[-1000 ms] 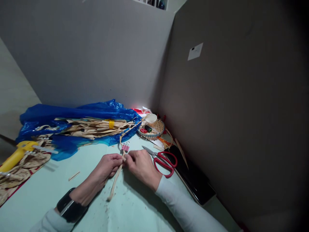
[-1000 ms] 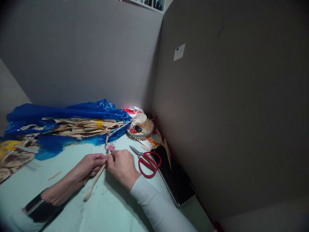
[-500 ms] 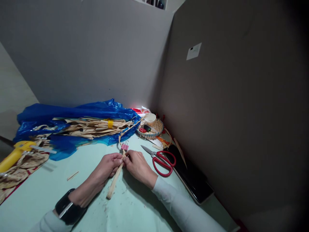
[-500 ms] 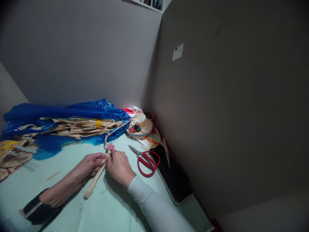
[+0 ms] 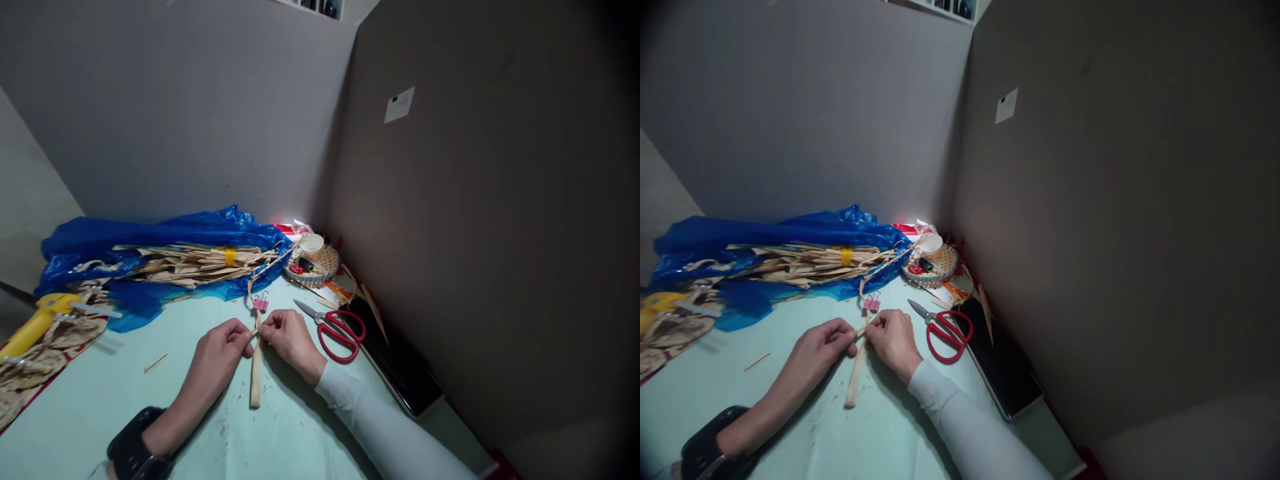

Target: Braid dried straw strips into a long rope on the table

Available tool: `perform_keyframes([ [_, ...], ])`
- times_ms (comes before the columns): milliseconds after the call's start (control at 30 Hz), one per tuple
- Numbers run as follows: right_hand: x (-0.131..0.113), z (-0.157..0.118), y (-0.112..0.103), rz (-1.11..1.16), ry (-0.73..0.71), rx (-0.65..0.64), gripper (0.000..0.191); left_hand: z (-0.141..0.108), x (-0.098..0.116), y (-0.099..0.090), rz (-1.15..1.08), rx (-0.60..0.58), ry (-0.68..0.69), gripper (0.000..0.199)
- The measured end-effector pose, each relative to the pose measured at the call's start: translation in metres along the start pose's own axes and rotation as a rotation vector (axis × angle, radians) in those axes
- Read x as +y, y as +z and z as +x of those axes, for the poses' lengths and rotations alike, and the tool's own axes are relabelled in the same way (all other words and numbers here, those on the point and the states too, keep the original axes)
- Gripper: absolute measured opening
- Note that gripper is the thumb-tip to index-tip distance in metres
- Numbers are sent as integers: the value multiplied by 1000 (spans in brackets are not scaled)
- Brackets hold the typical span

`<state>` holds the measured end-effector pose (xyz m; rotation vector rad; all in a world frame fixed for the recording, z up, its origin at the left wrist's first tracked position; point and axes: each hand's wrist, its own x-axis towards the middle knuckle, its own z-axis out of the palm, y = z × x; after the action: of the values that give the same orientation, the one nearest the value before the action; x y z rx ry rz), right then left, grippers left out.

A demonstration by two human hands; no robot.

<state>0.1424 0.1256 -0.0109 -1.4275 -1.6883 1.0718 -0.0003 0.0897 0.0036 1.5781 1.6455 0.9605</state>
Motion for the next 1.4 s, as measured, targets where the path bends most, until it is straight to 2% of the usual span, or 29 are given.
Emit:
perform_keyframes([
  [167,5,3,1,103,16,-22,12,-19,8,12,271,60,170,22],
  [333,6,4,-6,195,33,-76,11,-27,0,24,516,27,307,25],
  [467,6,3,-8,256,34,-108,11,-29,-4,25,610,-27,355,27],
  [600,9,5,-5,299,37,-107,8,-33,-1,21,615,-58,375,26],
  [667,11,5,-4,322,39,-113,7,-30,2,15,525,-22,324,25],
  [767,10,5,-4,362,38,-141,10,-17,5,2,228,72,127,28],
  [800,9,4,-4,374,38,-151,11,-11,6,-1,159,69,80,25],
  [867,7,3,-6,390,43,-161,11,1,7,-5,24,-23,4,27],
  [1000,4,3,-9,373,58,-177,10,16,5,-2,-254,-262,-83,53],
  [1100,4,3,-12,312,50,-184,11,20,3,-1,-371,-358,-126,46],
  [1267,0,1,-16,133,2,-177,13,23,3,-5,-440,-402,-180,26],
  [1400,-9,-6,-19,-37,-59,-161,17,22,1,2,-437,-302,-218,20],
])
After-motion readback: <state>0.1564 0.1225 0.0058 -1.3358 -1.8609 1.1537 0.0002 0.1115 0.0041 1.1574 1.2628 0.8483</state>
